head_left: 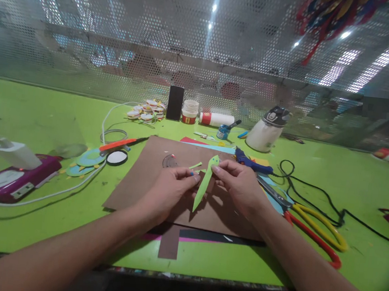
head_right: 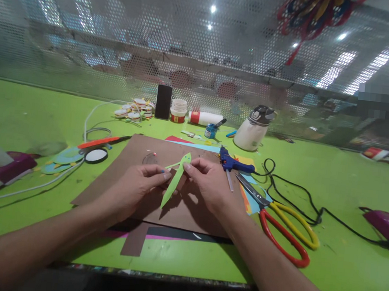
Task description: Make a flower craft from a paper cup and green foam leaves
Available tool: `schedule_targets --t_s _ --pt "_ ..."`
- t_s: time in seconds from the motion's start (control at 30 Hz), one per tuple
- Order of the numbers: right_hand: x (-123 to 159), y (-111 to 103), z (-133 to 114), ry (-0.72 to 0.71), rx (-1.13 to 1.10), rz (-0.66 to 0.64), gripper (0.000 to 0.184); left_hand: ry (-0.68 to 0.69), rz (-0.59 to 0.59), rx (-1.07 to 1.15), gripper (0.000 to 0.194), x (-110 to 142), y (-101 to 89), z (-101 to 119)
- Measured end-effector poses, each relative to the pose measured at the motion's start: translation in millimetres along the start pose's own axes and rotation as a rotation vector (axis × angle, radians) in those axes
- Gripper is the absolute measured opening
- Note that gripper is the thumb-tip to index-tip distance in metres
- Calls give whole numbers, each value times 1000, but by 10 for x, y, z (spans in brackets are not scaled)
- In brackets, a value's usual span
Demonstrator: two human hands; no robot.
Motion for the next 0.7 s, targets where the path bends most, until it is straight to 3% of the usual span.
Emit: schedule_targets --t_s 0.7 --pt "6 -2 -29 -72 70 -3 20 -72 -46 170 22 -2 44 -70"
Point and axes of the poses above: each hand's wrist, its own x-axis away from the middle knuckle, its own y-axis out of the palm, z = x × y, the point moved 5 cm from there along -x, towards the middle knuckle, and after that the axes turned 2 degrees about -x, right-handed, at the moved point
